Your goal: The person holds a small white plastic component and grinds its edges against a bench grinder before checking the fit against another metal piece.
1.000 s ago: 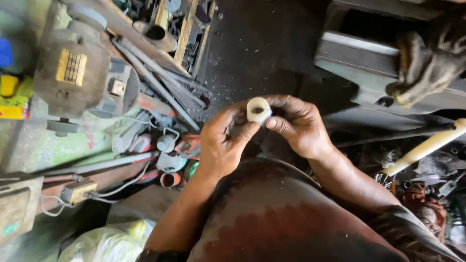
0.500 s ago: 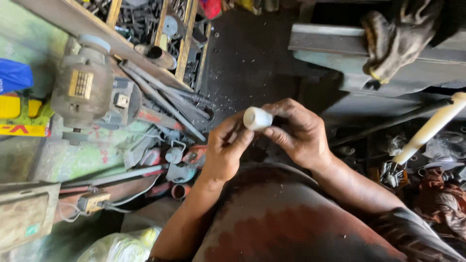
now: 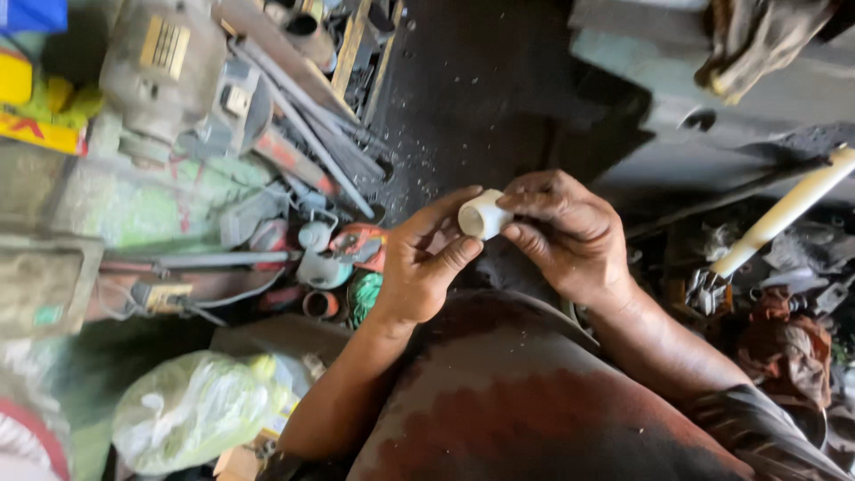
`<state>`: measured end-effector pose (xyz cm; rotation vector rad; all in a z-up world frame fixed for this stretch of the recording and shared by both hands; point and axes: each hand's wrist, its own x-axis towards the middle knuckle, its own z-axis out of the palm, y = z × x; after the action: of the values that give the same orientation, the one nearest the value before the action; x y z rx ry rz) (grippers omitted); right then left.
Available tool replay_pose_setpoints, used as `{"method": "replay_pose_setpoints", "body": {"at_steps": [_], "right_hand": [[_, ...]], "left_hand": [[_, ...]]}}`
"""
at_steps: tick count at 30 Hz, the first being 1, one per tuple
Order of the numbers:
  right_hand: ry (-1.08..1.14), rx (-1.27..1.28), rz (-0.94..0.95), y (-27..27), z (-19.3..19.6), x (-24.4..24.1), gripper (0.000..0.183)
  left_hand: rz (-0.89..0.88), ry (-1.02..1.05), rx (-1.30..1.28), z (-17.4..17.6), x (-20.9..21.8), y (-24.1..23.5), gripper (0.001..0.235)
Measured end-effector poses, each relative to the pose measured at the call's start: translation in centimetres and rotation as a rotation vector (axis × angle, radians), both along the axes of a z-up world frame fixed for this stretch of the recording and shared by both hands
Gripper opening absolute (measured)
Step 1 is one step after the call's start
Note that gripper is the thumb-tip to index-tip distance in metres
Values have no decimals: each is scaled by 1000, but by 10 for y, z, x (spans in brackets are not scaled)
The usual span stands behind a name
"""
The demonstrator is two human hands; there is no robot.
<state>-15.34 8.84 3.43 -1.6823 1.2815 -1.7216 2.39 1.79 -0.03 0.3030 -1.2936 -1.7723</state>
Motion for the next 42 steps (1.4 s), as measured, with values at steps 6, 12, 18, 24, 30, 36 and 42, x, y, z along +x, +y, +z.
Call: {"method": "replay_pose_setpoints", "body": {"at_steps": [6, 12, 18, 24, 30, 36, 42], "right_hand": [[205, 152, -18, 26, 9, 26, 30], [-101, 404, -41, 36, -31, 43, 29], [-382, 345, -109, 71, -56, 56, 37], [-217, 167, -177, 88, -64, 45, 38], [-2, 140, -233, 116, -68, 23, 39], [187, 72, -307, 166, -54, 14, 48], [85, 180, -349, 228, -76, 1, 58]], "left_hand": [[35, -115, -105, -7, 36, 21, 50], [193, -393, -383, -24, 43, 21, 56], [188, -489, -642, -9, 43, 45, 61], [58, -355, -585, -15, 34, 51, 46], [87, -492, -634, -4, 5, 65, 30], [177, -439, -666, -13, -20, 105, 15], [-24, -379, -295, -27, -36, 171, 20]]}}
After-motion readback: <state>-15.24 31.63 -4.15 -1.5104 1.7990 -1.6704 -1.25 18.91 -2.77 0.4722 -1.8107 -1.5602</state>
